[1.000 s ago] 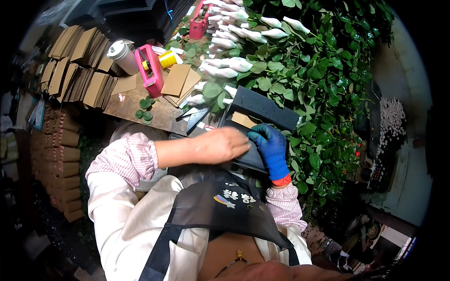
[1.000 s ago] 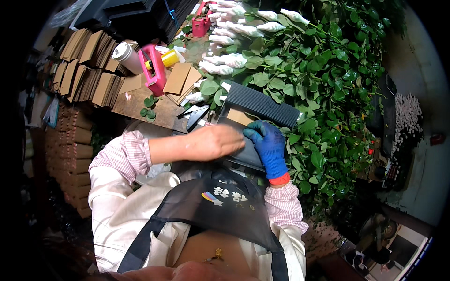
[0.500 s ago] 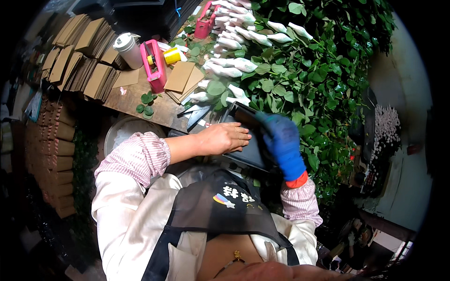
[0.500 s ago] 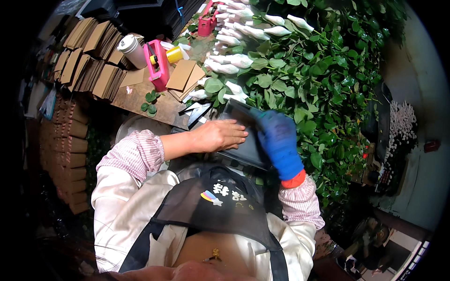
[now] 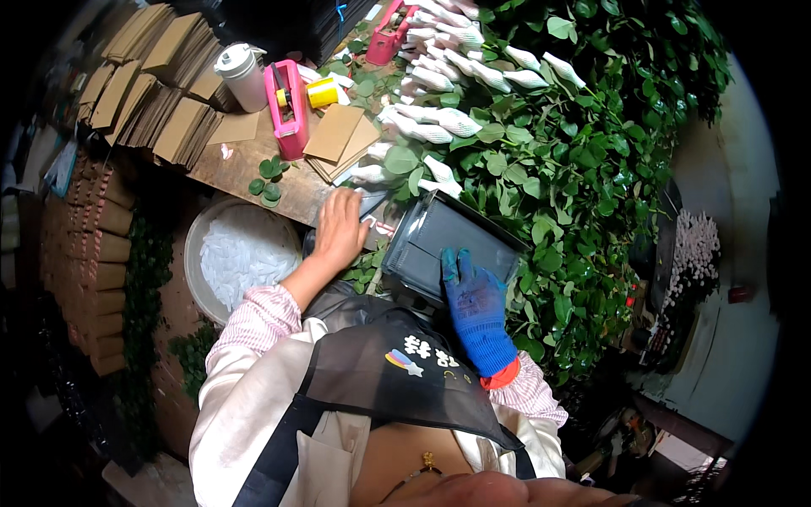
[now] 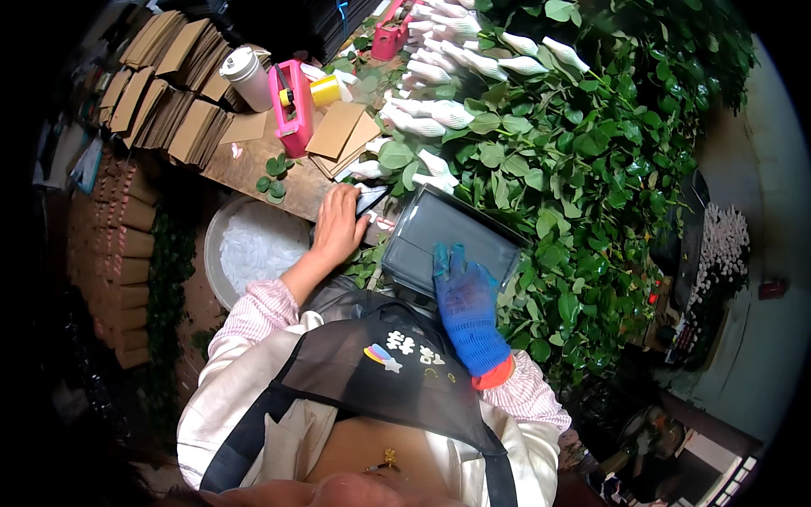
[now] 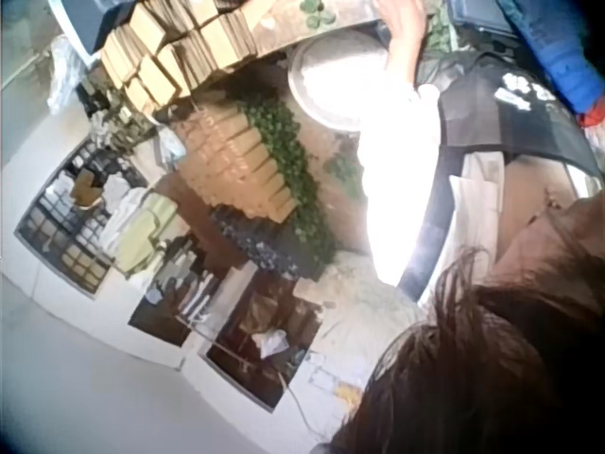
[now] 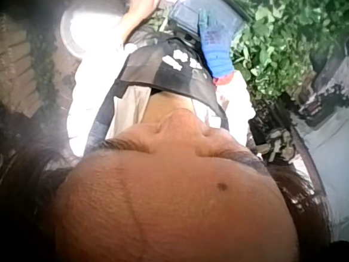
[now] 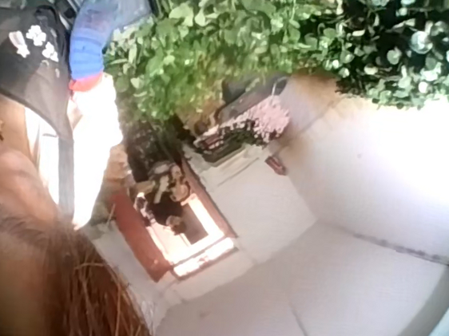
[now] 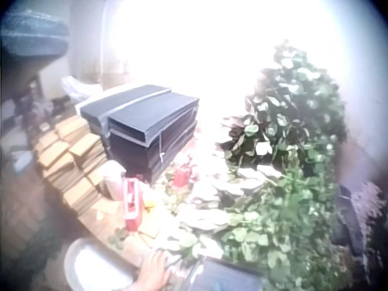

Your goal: The person arranges artificial flowers and greenery into black rectangular trays. They place stems into the trays, adjust the foliage, and occasionally use a stapler to secure the arrangement. The process is repeated for multiple trays.

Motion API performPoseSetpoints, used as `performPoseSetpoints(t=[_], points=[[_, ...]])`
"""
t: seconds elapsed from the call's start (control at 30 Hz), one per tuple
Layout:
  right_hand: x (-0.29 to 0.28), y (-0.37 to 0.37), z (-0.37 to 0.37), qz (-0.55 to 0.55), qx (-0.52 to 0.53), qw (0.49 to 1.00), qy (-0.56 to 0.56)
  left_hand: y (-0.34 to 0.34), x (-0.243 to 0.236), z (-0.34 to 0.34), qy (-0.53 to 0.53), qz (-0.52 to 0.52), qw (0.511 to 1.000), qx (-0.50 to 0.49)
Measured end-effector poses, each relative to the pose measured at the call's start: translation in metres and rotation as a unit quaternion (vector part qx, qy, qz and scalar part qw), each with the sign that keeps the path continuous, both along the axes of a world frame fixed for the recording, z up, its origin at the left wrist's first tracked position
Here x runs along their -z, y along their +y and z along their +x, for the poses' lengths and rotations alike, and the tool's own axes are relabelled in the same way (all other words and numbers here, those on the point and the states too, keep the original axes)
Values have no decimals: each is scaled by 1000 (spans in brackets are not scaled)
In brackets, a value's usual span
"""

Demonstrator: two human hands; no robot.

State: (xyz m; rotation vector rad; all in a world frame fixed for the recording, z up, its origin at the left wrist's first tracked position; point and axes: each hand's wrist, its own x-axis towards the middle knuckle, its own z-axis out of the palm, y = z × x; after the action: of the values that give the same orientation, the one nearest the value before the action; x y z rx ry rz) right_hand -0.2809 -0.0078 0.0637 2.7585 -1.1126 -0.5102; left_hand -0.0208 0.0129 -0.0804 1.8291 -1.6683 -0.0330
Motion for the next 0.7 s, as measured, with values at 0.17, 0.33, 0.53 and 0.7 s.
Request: performPoseSetpoints(t=[0.17,0.33,0.53,0.7], points=[[1,1,-1,-20,-6,1000,-11,-19,-2,18,-18,272,961,44],[-6,0,3,-5,5,1000,9,-4,-48,30,366,437,819,72],[-5,0,3,-21,-12,1000,13,20,-83,25,380,353,834,188],[-3,0,-1,-27,-22,999,8,7,-120,32,250,412,841,247]])
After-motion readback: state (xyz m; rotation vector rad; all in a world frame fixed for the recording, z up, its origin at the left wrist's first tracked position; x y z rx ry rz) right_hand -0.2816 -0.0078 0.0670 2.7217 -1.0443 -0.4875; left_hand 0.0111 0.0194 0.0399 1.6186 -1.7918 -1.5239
